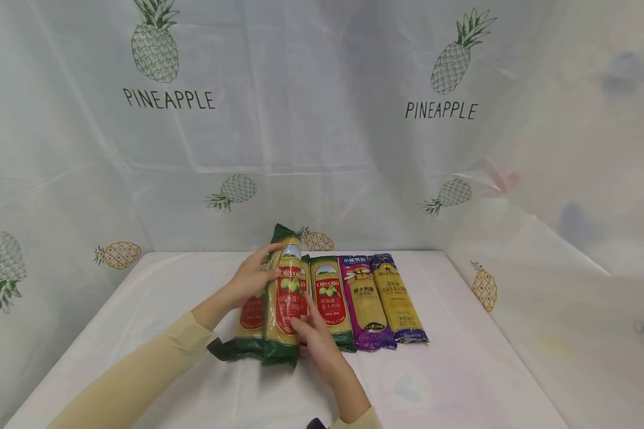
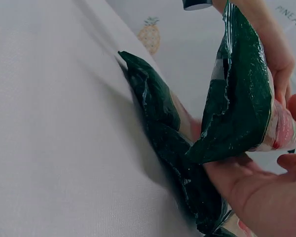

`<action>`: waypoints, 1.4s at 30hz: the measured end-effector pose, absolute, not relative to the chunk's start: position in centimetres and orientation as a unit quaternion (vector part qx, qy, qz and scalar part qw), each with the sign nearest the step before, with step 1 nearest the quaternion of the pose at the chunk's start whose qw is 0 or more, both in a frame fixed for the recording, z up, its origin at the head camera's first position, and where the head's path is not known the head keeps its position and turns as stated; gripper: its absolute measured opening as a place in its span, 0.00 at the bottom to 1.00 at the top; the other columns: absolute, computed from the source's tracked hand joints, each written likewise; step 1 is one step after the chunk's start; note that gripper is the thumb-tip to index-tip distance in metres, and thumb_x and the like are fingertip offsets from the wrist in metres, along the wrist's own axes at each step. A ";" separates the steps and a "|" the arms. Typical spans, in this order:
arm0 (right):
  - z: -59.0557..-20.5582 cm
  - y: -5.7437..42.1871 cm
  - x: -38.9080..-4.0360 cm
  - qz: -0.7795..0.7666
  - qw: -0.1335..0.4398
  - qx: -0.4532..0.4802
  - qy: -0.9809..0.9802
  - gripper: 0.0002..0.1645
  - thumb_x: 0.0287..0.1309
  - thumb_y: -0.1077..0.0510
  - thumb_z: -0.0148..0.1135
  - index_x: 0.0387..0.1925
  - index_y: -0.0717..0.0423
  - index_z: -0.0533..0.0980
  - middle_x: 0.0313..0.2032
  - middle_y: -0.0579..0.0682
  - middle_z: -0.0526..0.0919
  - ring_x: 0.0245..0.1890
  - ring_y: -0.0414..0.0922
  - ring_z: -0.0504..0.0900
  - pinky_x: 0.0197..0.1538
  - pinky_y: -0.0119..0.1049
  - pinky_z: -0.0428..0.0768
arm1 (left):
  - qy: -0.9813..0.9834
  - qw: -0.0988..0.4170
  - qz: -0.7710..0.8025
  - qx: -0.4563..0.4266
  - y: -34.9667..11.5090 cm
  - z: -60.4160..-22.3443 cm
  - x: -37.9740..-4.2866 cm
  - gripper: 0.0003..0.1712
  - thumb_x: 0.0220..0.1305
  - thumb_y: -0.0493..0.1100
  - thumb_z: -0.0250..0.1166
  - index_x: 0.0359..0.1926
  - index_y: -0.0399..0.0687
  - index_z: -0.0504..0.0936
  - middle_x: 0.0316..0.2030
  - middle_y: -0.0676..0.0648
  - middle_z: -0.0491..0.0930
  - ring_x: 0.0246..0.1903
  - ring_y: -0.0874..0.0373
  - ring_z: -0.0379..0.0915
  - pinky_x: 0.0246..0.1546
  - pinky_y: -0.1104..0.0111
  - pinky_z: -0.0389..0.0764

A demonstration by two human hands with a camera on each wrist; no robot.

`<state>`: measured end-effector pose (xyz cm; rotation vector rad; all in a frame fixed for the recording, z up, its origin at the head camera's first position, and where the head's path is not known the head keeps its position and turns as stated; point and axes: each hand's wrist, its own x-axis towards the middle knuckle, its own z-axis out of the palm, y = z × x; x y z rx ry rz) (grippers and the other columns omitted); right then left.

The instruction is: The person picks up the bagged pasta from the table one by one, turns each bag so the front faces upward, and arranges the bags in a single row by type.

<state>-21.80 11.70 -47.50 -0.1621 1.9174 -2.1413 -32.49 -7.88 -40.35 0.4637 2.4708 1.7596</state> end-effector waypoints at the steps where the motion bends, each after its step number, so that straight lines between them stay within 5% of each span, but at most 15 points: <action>1: -47.6 11.7 -21.9 -0.743 0.139 -0.061 0.652 0.49 0.79 0.46 0.56 0.87 0.34 0.40 0.80 0.68 0.55 0.65 0.55 0.78 0.64 0.51 0.79 | 0.802 0.040 0.576 0.150 -7.9 -40.4 -32.5 0.35 0.79 0.37 0.61 0.80 0.66 0.66 0.73 0.39 0.71 0.54 0.45 0.85 0.43 0.55 0.89; 5: -47.7 11.8 -21.9 -0.736 0.144 -0.077 0.657 0.50 0.79 0.50 0.57 0.87 0.32 0.39 0.82 0.69 0.48 0.66 0.55 0.77 0.65 0.51 0.80 | 0.803 0.046 0.576 0.147 -7.9 -40.6 -32.7 0.35 0.79 0.37 0.61 0.80 0.64 0.65 0.70 0.39 0.74 0.51 0.47 0.86 0.44 0.54 0.89; 16: -48.0 11.2 -21.6 -0.724 0.071 -0.096 0.680 0.50 0.79 0.52 0.60 0.87 0.40 0.42 0.76 0.65 0.65 0.63 0.51 0.80 0.61 0.39 0.82 | 0.828 0.052 0.532 0.168 -7.9 -40.8 -32.7 0.36 0.81 0.42 0.60 0.83 0.63 0.61 0.72 0.37 0.72 0.56 0.41 0.83 0.51 0.49 0.87; 29: -48.2 10.8 -21.4 -0.725 0.017 -0.097 0.682 0.52 0.76 0.61 0.63 0.87 0.39 0.44 0.79 0.63 0.60 0.62 0.53 0.83 0.55 0.33 0.84 | 0.857 0.030 0.486 0.170 -7.7 -41.1 -32.7 0.40 0.79 0.51 0.64 0.84 0.60 0.58 0.60 0.36 0.78 0.52 0.45 0.83 0.51 0.49 0.86; 42: -48.0 10.0 -21.4 -0.689 -0.022 -0.080 0.720 0.52 0.73 0.60 0.67 0.86 0.35 0.50 0.74 0.61 0.68 0.61 0.52 0.81 0.53 0.32 0.84 | 0.830 0.033 0.534 0.156 -7.8 -41.2 -32.8 0.41 0.78 0.44 0.66 0.84 0.60 0.57 0.58 0.37 0.79 0.46 0.49 0.86 0.44 0.54 0.89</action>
